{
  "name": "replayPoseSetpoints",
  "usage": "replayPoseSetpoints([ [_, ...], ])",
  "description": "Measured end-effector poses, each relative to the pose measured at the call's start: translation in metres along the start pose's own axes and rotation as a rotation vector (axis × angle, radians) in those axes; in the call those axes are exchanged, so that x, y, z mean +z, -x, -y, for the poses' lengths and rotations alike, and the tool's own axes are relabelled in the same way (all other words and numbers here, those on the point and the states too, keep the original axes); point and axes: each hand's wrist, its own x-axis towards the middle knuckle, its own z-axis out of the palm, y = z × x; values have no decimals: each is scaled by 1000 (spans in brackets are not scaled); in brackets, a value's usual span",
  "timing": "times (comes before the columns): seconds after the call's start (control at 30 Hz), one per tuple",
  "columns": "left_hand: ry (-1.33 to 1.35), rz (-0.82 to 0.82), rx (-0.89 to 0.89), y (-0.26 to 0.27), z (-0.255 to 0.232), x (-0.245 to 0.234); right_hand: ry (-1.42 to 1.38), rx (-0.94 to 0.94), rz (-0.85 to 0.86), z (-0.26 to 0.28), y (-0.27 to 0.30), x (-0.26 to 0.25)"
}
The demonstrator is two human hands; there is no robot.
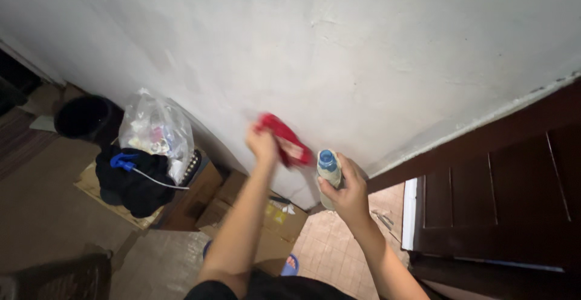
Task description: The person wipes a white wall with a red cloth while holding a bottle in the other hand. The person repeatedly applies the cloth to the wall surface in a scrubbing motion, moving across different sections of the wall.
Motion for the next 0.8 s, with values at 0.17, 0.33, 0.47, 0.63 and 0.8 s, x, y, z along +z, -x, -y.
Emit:
replayPoseSetpoints([
  [0.17, 277, -117, -572, -35, -42, -8, 82, 11, -6, -5, 10, -11],
  [0.33, -30, -6, -124, 54, 12, 13, 72, -7, -19, -9, 14, -5],
  [0.47, -43, -92, -61, 31, -38, 19, 31, -11, -25, -6, 2, -6],
  [0.63, 287, -51, -426, -14, -139, 7, 29, 14, -52, -5, 15, -20],
  [0.8, 239, -123, -187, -2, -23, 0, 41, 1, -55, -2, 22, -20],
])
